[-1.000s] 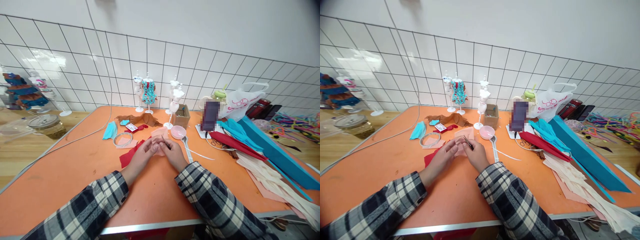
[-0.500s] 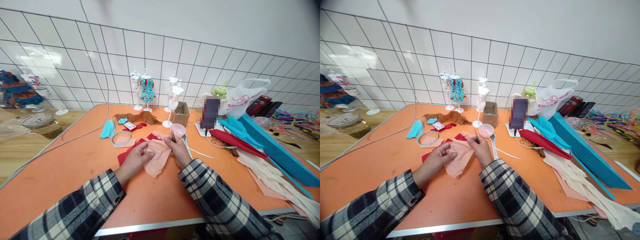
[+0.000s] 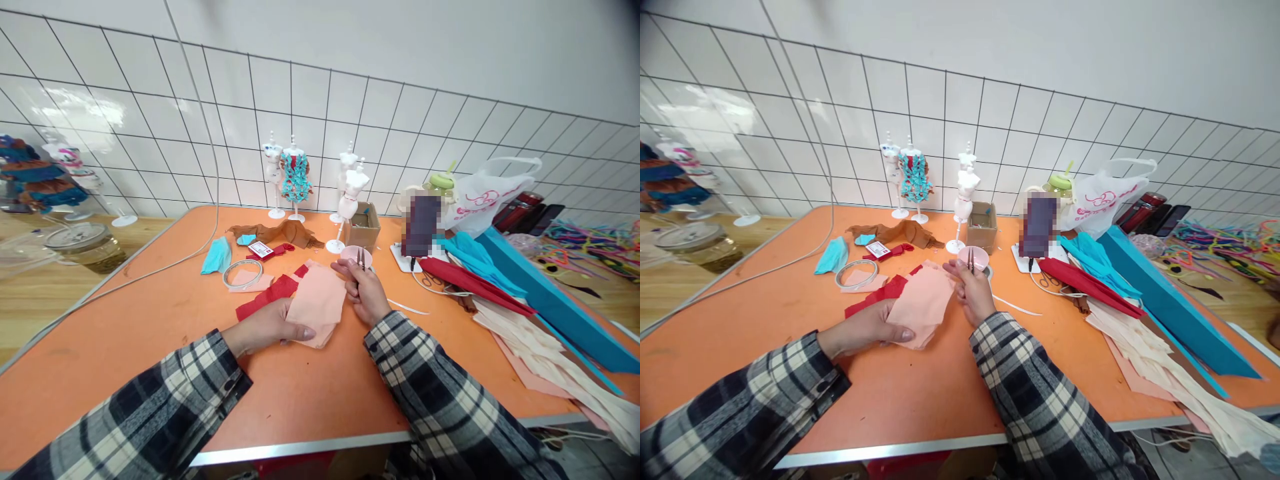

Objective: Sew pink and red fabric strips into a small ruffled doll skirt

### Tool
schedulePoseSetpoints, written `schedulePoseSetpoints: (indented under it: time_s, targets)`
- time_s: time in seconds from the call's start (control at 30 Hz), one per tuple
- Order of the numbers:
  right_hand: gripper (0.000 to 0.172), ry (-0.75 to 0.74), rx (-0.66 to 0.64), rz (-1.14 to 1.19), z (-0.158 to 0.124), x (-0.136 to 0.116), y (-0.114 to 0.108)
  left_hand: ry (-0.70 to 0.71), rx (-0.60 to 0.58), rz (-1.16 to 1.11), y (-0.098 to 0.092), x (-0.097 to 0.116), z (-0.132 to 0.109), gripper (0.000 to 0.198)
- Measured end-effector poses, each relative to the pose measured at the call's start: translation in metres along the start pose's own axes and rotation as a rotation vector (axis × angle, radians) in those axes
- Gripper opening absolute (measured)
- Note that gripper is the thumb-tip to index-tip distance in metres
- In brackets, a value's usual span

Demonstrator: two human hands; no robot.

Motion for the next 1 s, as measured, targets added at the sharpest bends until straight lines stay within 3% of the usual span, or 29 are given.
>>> schedulePoseSetpoints:
  time_s: [0.2, 0.27, 0.33, 0.47, 0.7, 0.83, 0.9, 1.0]
  targets:
    - [0.057, 0.249, -0.083, -0.131, -0.003, 0.002, 0.0, 0.1, 0.152, 0.018, -0.011, 0.008, 0.003, 0.064]
    - [0.059, 0.294, -0.161, -0.113, -0.005, 0.004, 0.003, 0.125, 0.142, 0.043, -0.008, 0.008, 0.003, 0.066]
    - [0.061, 0.319, -0.238, -0.066, -0.007, 0.006, 0.006, 0.068, 0.049, 0.076, -0.003, 0.006, 0.002, 0.06]
    - [0.061, 0.24, -0.279, 0.025, -0.005, 0.003, 0.005, -0.05, -0.128, 0.113, 0.007, 0.002, -0.003, 0.055]
    - [0.045, -0.123, -0.067, -0.134, -0.002, 0.002, 0.004, 0.045, -0.305, -0.064, 0.01, 0.002, -0.003, 0.069]
    - [0.044, -0.163, -0.028, -0.197, -0.005, 0.006, 0.009, -0.027, -0.173, -0.013, 0.011, -0.005, -0.003, 0.044]
    - [0.051, -0.141, -0.023, -0.181, -0.006, 0.005, 0.009, -0.007, -0.083, -0.019, 0.013, -0.006, -0.002, 0.041]
    - [0.058, -0.092, -0.008, -0.172, -0.007, 0.001, 0.007, 0.098, 0.159, -0.131, 0.009, -0.001, 0.002, 0.044]
Point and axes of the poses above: each hand's wrist, its own z-axis towards the middle knuckle, its own y-axis out of the palm, x = y × z, the point moved 2 cm from there along z, towards the middle knuckle, and after that the axes turned 13 degrees about y, right-handed, at the moved point
